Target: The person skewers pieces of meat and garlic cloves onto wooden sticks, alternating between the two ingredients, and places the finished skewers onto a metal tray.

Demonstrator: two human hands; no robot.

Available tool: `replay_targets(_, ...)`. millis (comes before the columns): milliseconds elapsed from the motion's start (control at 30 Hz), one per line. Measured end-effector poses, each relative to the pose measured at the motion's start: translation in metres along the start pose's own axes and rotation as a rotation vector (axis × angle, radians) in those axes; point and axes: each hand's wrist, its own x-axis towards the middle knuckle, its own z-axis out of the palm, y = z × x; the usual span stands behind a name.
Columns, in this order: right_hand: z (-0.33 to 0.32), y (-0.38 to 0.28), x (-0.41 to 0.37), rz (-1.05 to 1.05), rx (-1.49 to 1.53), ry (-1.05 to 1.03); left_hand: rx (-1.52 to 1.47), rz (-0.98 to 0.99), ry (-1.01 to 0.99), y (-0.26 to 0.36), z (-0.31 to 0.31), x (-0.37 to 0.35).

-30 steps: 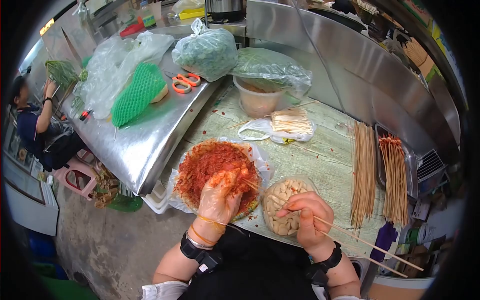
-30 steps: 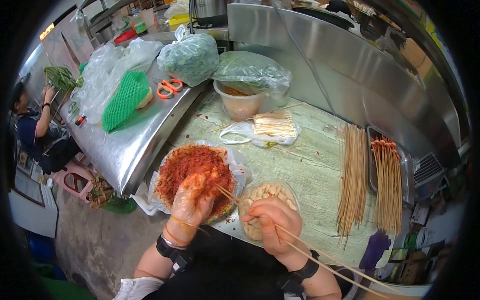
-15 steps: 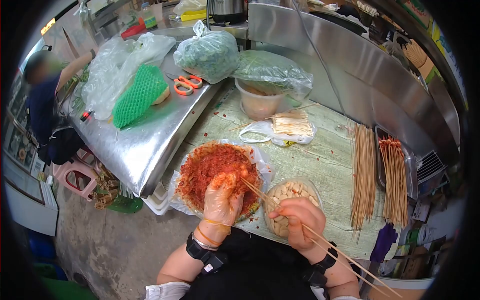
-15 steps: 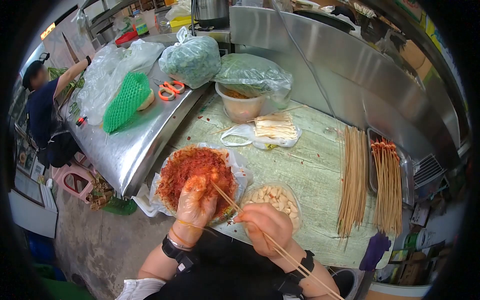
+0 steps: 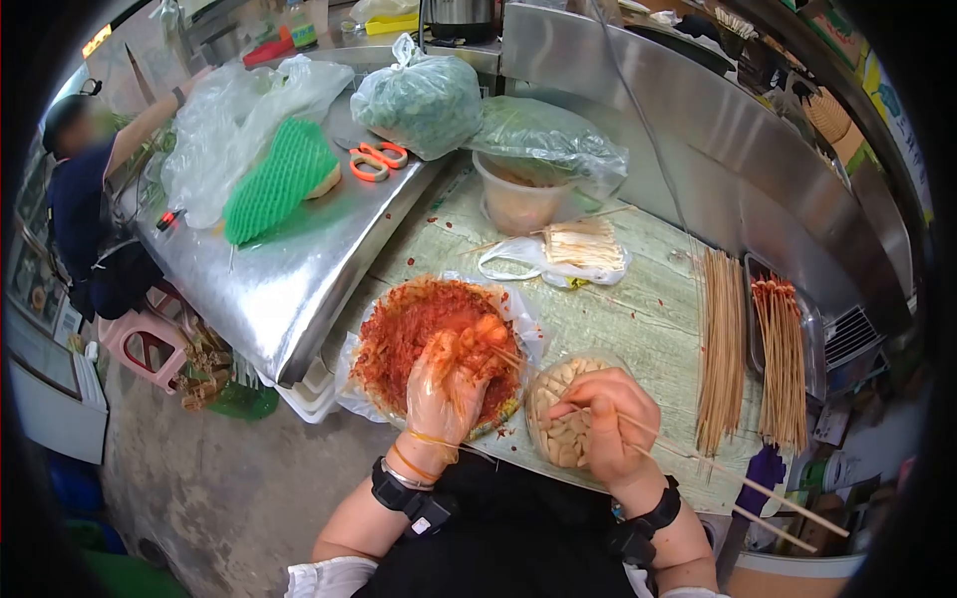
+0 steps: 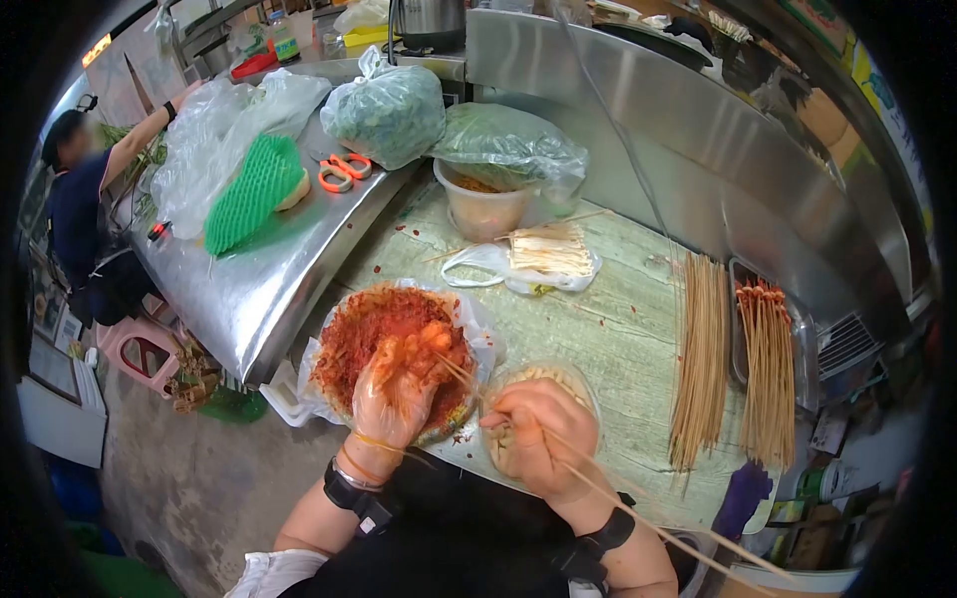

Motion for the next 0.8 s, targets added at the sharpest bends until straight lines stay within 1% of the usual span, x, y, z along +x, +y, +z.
replay_targets(33,-0.002,-0.001,-0.001,0.001,-0.002,-0.002,-0.003,-0.001,0.001,0.001,-0.001,0.000)
replay_targets(100,-0.007,-0.007,-0.002,0.052,0.171,0.121,-0.014,0.005,-0.038,0.004,-0.003,-0.001)
replay_targets(233,-0.014,-0.012,0.002,0.077,0.208,0.123,0.082,-0.008,-0.081,0.007,-0.001,-0.005)
replay_targets(300,-0.008,-0.019,0.012,0.165,0.160,-0.041,0.188,0.008,-0.059,0.006,0.001,-0.008)
replay_targets(433,0.000,-0.013,0.018,0.165,0.173,-0.105,0.265,0.013,-0.096,0.009,0.010,-0.012)
replay_targets(500,0.003,-0.010,0.018,0.172,0.215,-0.085,0.323,0.049,-0.107,0.010,0.008,-0.013)
replay_targets(633,0.005,0.000,0.016,0.214,0.310,-0.028,0.281,0.034,-0.139,0.011,0.003,-0.013)
replay_targets(700,0.004,0.002,0.014,0.341,0.493,0.085,0.298,0.004,-0.143,0.013,0.004,-0.014)
replay_targets(800,0.003,0.007,0.010,0.351,0.533,0.114,0.280,0.012,-0.141,0.012,0.004,-0.016)
